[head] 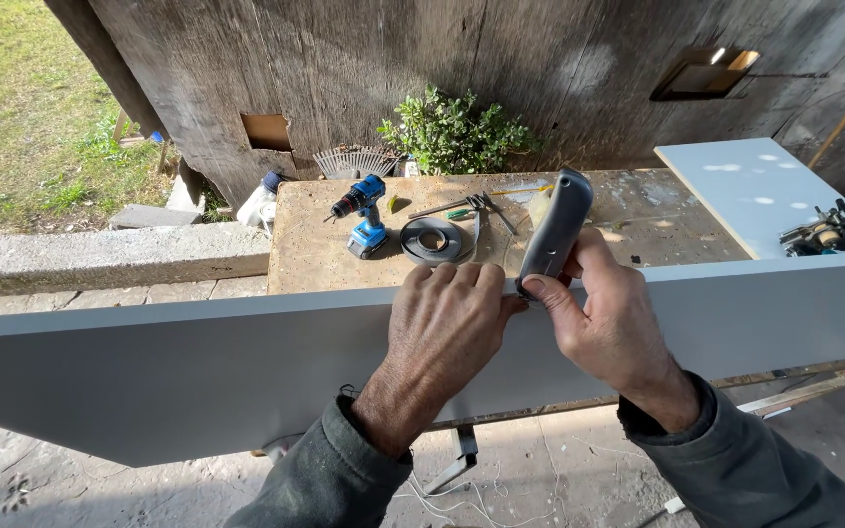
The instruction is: The person uses a utility knife to trim a white edge strip along the side of a large white board. After trimming, they use a sanding block to smooth the same edge. The person flips the board over to work on the opposite side, repeating the trimming and sanding process.
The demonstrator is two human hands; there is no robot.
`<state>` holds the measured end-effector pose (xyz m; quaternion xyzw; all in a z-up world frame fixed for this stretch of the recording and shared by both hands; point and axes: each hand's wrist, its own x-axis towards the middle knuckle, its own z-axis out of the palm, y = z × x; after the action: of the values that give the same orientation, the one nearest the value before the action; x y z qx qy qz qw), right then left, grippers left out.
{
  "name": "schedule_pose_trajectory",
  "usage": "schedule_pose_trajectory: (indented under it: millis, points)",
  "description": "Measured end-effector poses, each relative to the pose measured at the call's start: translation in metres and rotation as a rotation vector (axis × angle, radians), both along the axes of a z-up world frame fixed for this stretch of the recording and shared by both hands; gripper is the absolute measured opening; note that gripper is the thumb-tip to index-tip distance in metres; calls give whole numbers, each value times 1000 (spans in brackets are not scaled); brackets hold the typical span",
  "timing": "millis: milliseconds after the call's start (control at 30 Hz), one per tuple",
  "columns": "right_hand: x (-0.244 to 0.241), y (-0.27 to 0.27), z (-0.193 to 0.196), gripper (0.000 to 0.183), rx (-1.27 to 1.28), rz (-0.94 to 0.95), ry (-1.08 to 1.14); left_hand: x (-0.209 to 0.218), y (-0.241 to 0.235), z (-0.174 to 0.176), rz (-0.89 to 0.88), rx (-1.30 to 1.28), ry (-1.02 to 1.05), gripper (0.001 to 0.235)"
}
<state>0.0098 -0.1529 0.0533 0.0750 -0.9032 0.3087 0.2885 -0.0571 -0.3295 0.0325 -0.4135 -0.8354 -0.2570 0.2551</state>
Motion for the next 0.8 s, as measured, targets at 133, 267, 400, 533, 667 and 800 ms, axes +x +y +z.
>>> schedule_pose_trajectory:
  millis: [133, 267, 400, 533, 667, 800]
  points:
    - [-2, -10, 3, 34, -15, 31, -13, -4, -5, 0, -54, -54, -34, 22]
    - [-3, -16, 4, 33, 1, -4, -8, -6, -8, 0, -73, -77, -26, 20]
    - [-6, -21, 3, 31, -6, 18, 12, -9, -14, -1, -77, -89, -36, 18]
    - [-8, -27, 3, 30, 1, 52, -4, -11, -23, 0, -78, -82, -20, 19]
    - [-9, -34, 5, 30, 11, 57, -31, -12, -29, 0, -68, -107, -16, 22]
    - [-10, -40, 5, 29, 5, 60, -36, -13, -36, 1, -74, -119, -39, 21]
